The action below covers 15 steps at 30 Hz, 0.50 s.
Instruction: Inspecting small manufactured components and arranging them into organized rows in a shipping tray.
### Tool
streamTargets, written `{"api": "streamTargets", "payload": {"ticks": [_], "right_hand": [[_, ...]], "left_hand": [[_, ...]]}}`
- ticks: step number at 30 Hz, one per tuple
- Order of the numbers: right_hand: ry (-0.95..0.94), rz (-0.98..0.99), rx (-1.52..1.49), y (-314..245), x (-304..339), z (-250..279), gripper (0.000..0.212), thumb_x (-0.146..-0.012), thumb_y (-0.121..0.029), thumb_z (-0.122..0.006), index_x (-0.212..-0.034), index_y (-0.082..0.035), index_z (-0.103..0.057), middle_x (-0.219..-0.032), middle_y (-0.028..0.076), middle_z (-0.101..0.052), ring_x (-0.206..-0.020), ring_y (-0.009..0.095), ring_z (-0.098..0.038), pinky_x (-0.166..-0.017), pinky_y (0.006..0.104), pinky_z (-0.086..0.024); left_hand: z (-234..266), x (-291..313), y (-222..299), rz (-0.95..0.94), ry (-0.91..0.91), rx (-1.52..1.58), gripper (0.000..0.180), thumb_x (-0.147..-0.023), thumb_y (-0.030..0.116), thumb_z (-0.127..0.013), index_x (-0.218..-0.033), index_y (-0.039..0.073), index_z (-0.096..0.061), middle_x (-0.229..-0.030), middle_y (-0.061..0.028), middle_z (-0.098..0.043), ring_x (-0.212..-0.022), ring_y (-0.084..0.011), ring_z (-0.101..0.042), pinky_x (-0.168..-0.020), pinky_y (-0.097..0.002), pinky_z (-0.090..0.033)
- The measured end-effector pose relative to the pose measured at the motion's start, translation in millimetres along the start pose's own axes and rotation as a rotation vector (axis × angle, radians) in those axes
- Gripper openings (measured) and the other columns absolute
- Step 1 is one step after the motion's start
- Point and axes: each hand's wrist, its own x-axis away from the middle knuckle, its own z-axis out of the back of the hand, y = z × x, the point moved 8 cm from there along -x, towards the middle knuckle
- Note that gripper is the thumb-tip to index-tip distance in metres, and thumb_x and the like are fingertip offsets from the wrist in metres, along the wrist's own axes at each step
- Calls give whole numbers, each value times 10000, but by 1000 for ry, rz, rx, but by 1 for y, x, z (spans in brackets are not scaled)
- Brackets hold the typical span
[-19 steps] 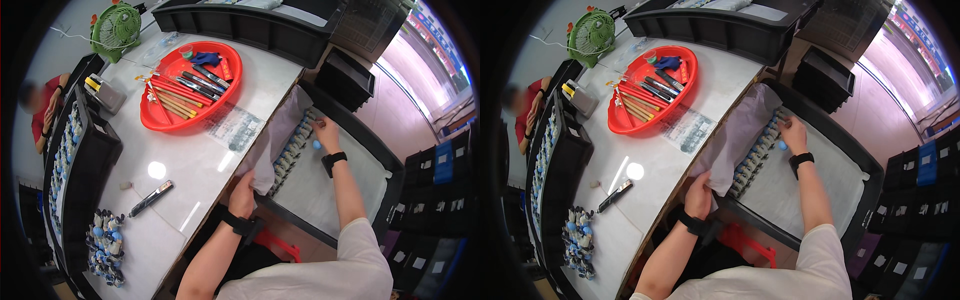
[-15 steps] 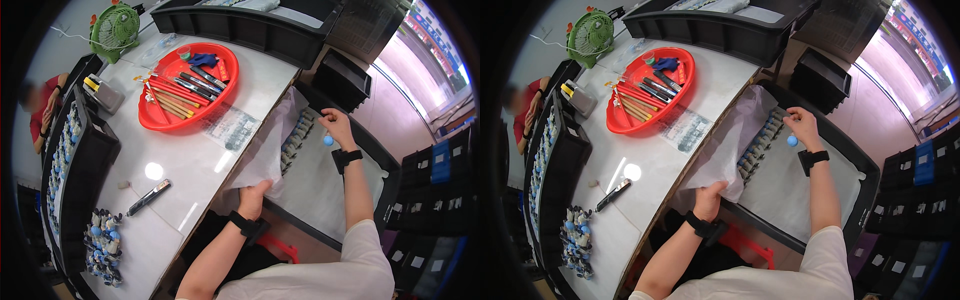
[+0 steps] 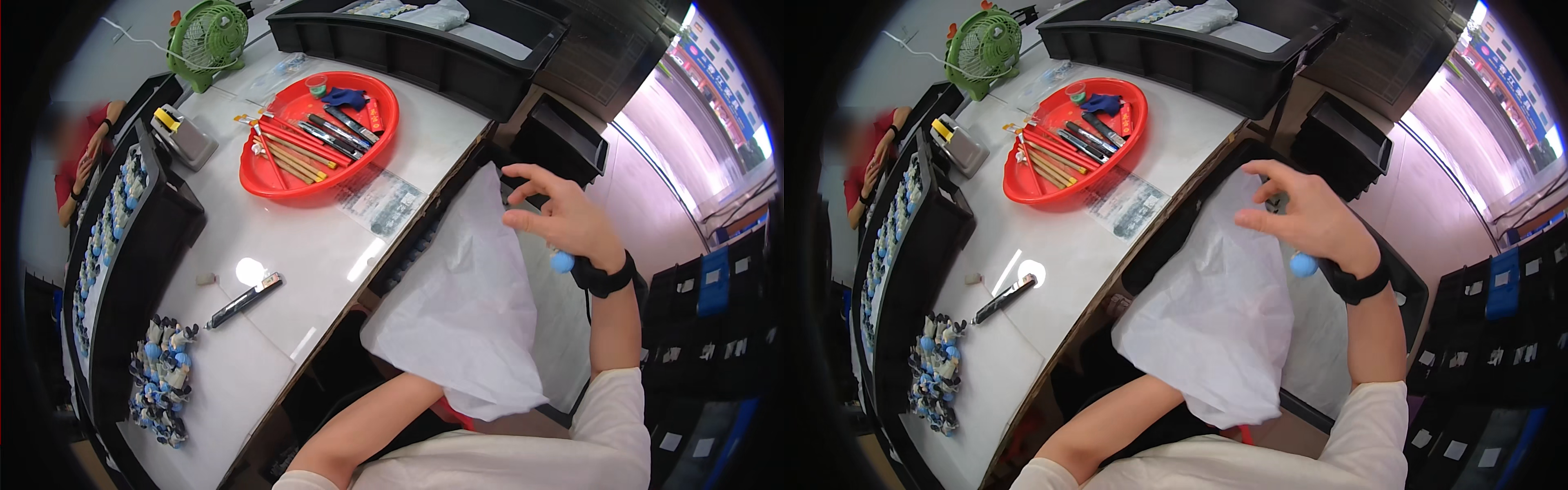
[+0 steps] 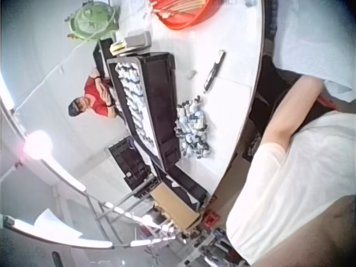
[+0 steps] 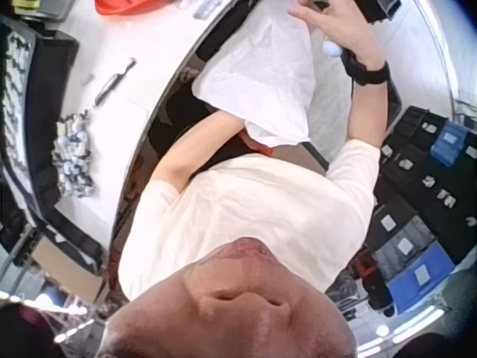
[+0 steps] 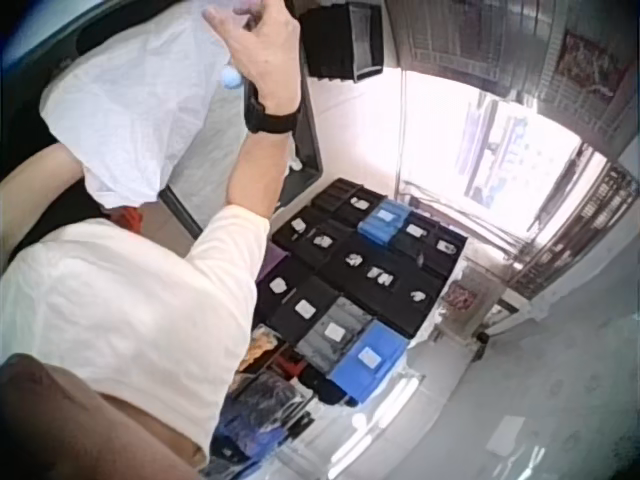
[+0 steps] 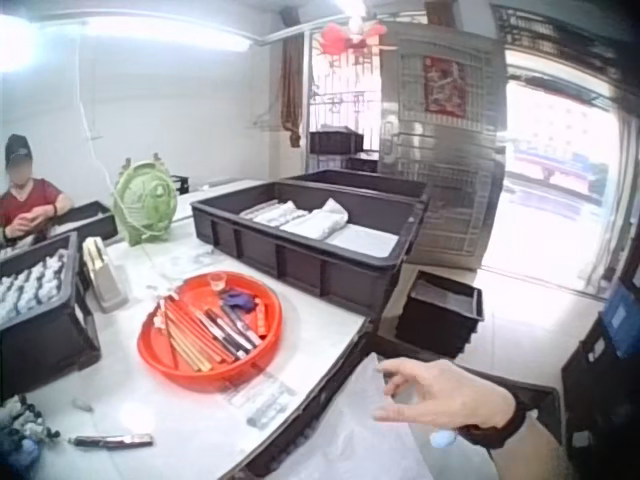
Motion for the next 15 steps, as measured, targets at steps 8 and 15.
{"api": "streamTargets", "payload": {"ticks": [8, 15], "right_hand": [[-526, 334, 499, -59, 62, -111, 817, -643, -517, -650, -1202, 11, -372, -758, 221, -583, -675, 349, -589, -596, 384, -458], [-557, 220, 251, -11, 102, -124, 422, -674, -153, -589, -1086, -88, -524, -791, 152, -595, -699, 306, -597, -587, 356, -448]], "left_hand": [[-30, 8, 32, -153, -76, 48, 322, -760, 205, -516, -1044, 54, -511, -1092, -151, -487, -969, -273, -498, -795, -393, -419], [-27, 13, 33, -158, -72, 79, 307, -761, 186, -506, -1045, 70, -515, -1120, -153, -472, -976, -287, -496, -781, -412, -426]]}}
